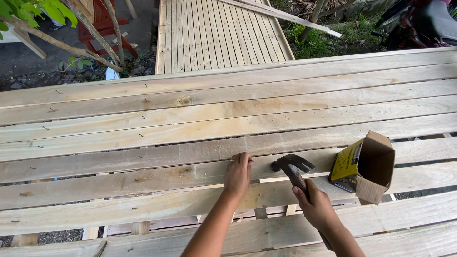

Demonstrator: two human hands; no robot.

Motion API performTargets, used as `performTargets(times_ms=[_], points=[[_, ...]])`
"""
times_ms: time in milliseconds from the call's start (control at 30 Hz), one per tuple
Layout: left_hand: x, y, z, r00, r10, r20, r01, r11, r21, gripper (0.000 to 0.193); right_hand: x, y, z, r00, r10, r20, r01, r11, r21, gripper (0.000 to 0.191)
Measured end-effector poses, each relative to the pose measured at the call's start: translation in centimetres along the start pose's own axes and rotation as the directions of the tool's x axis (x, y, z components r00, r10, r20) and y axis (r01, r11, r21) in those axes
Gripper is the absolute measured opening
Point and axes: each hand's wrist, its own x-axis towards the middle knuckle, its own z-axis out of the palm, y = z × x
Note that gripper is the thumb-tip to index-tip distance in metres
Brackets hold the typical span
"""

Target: The person hammers nails into the slatted surface of a wooden bed frame, taking nails by hand from a cardboard nail box and driving them one at a time with a claw hammer. They briefly reposition a small wooden stool beside the frame, then continue hammering nails across the slats.

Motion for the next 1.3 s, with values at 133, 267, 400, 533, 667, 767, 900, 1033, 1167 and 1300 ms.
performTargets(times_ms=[133,267,400,533,667,767,900,1033,1167,1300], points=[[-0.6,0.8,0.4,0.993,0.115,0.002,-0.113,0.966,0.233,0.014,-0.2,-0.3,-0.3,0.999,-0.038,0.005,0.038,0.999,-0.016,0.034],[-0.6,0.8,0.8,0.992,0.127,0.004,-0.121,0.939,0.322,0.014,-0.7,-0.2,0.8,0.998,-0.056,0.012,0.057,0.995,-0.079,0.033],[-0.3,0.7,0.8,0.996,0.034,0.085,-0.058,0.955,0.291,0.013,-0.9,0.2,1.4,0.996,-0.086,-0.018,0.085,0.994,-0.072,0.034],[-0.1,1.0,0.7,0.997,-0.002,0.081,-0.02,0.963,0.269,0.016,-0.8,0.5,1.5,0.995,-0.095,-0.028,0.096,0.995,0.021,0.032],[0.1,0.9,0.3,0.999,0.009,0.052,-0.019,0.977,0.211,0.018,-0.5,0.7,1.3,0.993,-0.12,0.002,0.12,0.992,-0.043,0.033],[0.2,0.2,-0.7,0.999,-0.01,-0.044,0.007,0.998,-0.07,0.014,-0.2,0.9,1.0,0.995,-0.09,0.048,0.094,0.993,-0.073,0.034],[0.2,-0.2,-1.6,0.966,-0.256,-0.047,0.195,0.83,-0.522,0.008,0.3,1.4,1.1,0.992,-0.129,0.008,0.129,0.991,-0.037,0.035],[0.3,0.1,-1.7,0.984,-0.17,-0.049,0.139,0.915,-0.38,0.009,0.5,1.9,1.3,0.993,-0.117,0.029,0.118,0.993,-0.013,0.035],[0.4,0.3,-1.6,0.995,-0.077,-0.055,0.061,0.968,-0.245,0.009,0.7,2.0,1.3,0.991,-0.131,0.025,0.131,0.991,-0.004,0.036],[0.4,0.1,-1.6,0.997,-0.039,-0.067,0.025,0.98,-0.195,0.011,0.8,1.8,1.0,0.994,-0.053,0.095,0.056,0.998,-0.03,0.036]])
